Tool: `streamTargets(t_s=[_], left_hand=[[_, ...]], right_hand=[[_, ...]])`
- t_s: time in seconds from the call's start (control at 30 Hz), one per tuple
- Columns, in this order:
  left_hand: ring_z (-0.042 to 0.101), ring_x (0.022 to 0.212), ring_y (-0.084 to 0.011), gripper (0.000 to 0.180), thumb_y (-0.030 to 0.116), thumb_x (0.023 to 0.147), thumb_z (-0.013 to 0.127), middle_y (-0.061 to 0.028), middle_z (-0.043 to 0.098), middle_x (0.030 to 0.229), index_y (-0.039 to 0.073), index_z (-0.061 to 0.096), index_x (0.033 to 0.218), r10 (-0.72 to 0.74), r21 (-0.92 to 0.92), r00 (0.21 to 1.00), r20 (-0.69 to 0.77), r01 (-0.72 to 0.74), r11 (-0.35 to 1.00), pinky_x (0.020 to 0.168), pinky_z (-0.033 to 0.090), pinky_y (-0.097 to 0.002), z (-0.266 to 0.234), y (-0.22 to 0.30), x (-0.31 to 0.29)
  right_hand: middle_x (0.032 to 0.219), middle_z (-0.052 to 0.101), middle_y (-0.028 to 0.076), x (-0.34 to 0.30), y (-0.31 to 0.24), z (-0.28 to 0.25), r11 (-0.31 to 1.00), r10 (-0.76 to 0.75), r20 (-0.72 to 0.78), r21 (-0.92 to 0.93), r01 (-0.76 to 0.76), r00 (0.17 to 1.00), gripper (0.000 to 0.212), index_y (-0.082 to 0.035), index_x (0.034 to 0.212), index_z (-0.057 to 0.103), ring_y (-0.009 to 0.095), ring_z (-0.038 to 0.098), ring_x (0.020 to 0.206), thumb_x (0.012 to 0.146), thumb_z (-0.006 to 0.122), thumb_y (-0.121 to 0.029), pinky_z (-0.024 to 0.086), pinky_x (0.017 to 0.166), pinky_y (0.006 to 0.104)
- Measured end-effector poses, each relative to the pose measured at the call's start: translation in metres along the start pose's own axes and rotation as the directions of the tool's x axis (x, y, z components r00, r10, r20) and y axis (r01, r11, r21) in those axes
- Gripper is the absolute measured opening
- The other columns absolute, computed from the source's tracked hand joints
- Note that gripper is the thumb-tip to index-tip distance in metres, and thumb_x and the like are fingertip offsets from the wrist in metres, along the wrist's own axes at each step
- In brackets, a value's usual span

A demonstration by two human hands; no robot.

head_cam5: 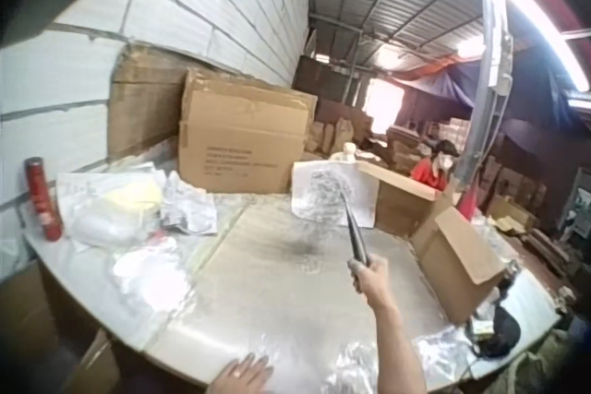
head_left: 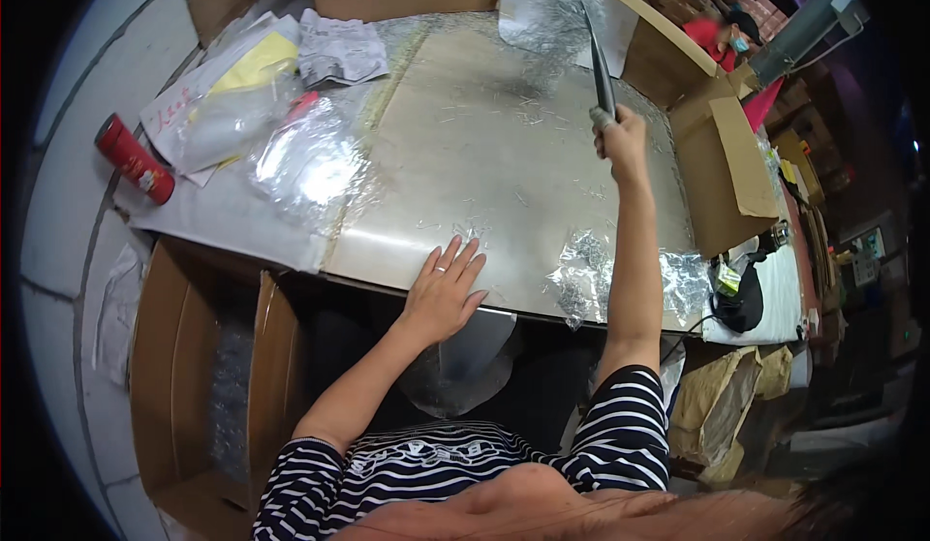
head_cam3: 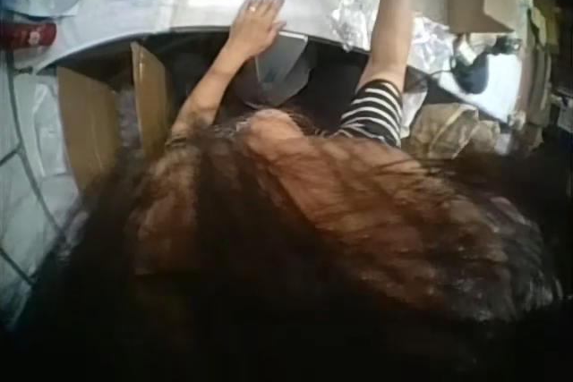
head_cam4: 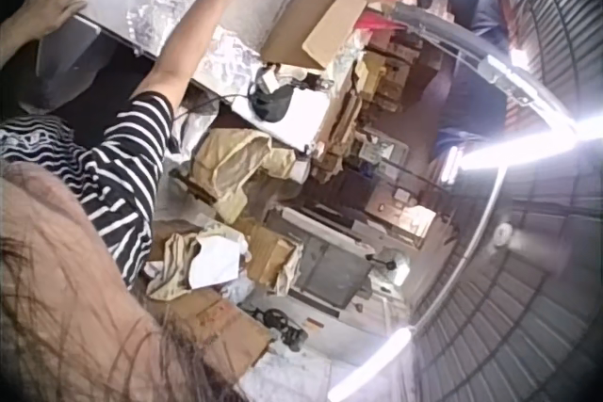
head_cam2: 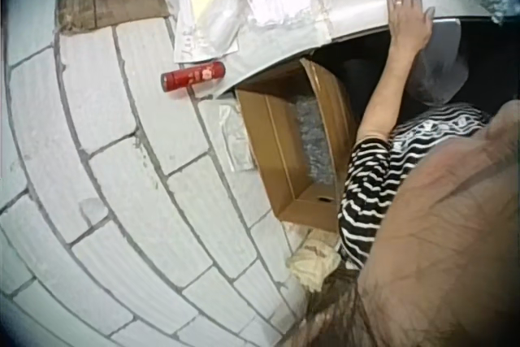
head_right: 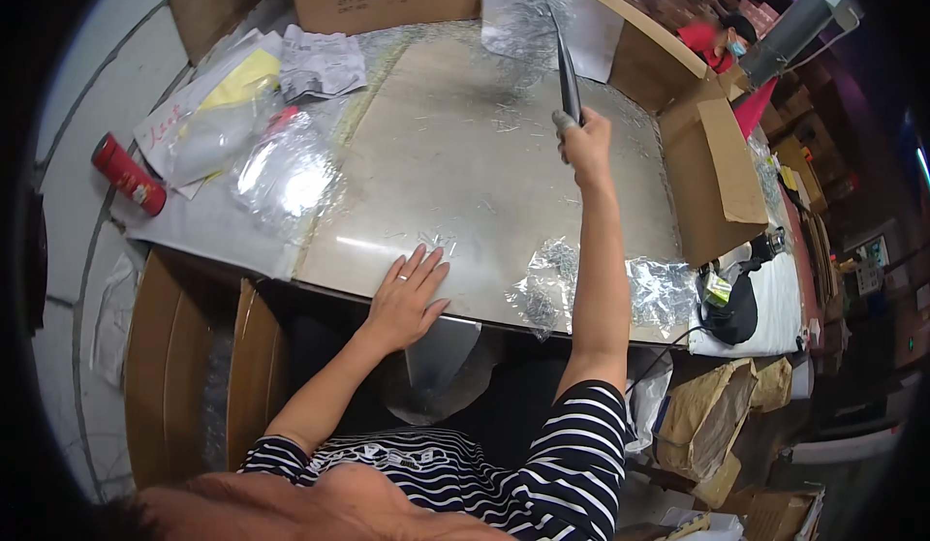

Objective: Packaging small metal pins or clips into individual plastic bags at a factory workstation.

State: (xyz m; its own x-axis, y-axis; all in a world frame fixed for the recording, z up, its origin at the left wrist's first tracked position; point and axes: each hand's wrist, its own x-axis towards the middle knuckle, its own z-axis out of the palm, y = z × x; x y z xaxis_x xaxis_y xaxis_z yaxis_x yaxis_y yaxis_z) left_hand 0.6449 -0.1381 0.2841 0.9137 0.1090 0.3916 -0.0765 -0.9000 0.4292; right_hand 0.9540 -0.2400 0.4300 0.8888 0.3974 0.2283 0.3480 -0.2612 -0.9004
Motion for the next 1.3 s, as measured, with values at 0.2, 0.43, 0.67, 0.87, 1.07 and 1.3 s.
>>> streamTargets(t_s=[0.2,0.43,0.67,0.87,1.07,1.3], left_hand=[[0.034,0.136,-0.0336,0.050,0.030,0.089,0.059,-0.0135,0.040,0.145,0.005,0.050,0.132,-0.001,-0.003,1.000,-0.001,0.001,1.000,0.110,0.027,-0.0468,0.000,0.000,-0.005],[0.033,0.137,-0.0336,0.050,0.029,0.088,0.060,-0.0138,0.039,0.146,0.005,0.050,0.131,-0.002,-0.031,1.000,-0.010,0.001,1.000,0.110,0.028,-0.0464,-0.001,0.002,-0.003],[0.054,0.120,-0.0348,0.029,0.001,0.084,0.060,-0.0204,0.057,0.126,-0.005,0.061,0.113,-0.065,-0.356,0.945,-0.322,-0.057,0.933,0.099,0.045,-0.0403,-0.048,-0.033,-0.018],[0.036,0.134,-0.0365,0.050,0.019,0.089,0.060,-0.0227,0.043,0.141,-0.005,0.048,0.131,-0.335,0.044,0.899,-0.283,0.361,0.932,0.110,0.032,-0.0448,-0.073,-0.092,-0.013],[0.040,0.129,-0.0319,0.061,0.026,0.083,0.065,-0.0160,0.044,0.138,0.000,0.045,0.134,-0.282,0.191,0.955,-0.098,0.296,0.936,0.109,0.028,-0.0484,-0.055,-0.073,-0.031],[0.041,0.126,-0.0334,0.050,0.027,0.082,0.067,-0.0166,0.047,0.131,0.001,0.056,0.123,-0.170,0.159,0.962,-0.213,0.205,0.966,0.107,0.031,-0.0491,-0.050,-0.067,-0.055]], right_hand=[[0.058,0.051,0.000,0.013,0.047,0.015,0.962,0.116,-0.011,-0.246,-0.115,0.993,0.018,-0.003,0.072,0.059,0.008,0.044,0.043,0.084,0.066,-0.014,0.031,0.038,0.0276],[0.063,0.061,0.016,0.056,0.087,0.020,0.879,-0.238,-0.336,-0.473,0.056,0.911,0.027,0.001,0.077,0.062,0.028,0.061,0.063,0.081,0.068,-0.025,0.046,0.061,0.0415],[0.109,0.062,0.023,0.061,0.116,0.062,0.524,-0.197,-0.315,-0.834,-0.172,0.928,0.031,-0.001,0.102,0.059,0.039,0.058,0.104,0.084,0.064,-0.025,0.045,0.088,0.0465],[0.137,0.047,0.019,0.122,0.156,0.154,0.682,-0.285,0.108,-0.675,0.281,0.952,0.049,-0.001,0.129,0.046,0.038,0.042,0.128,0.090,0.054,-0.030,0.035,0.104,0.0493],[0.153,0.029,0.013,0.060,0.099,0.250,0.577,-0.193,0.453,-0.666,0.474,0.871,0.059,-0.011,0.145,0.032,0.036,0.026,0.140,0.093,0.044,-0.035,0.025,0.111,0.0524],[0.153,0.023,0.020,-0.028,0.107,0.203,0.571,-0.217,0.553,-0.596,0.564,0.804,0.062,-0.005,0.146,0.026,0.040,0.019,0.142,0.090,0.047,-0.021,0.020,0.114,0.0508]])
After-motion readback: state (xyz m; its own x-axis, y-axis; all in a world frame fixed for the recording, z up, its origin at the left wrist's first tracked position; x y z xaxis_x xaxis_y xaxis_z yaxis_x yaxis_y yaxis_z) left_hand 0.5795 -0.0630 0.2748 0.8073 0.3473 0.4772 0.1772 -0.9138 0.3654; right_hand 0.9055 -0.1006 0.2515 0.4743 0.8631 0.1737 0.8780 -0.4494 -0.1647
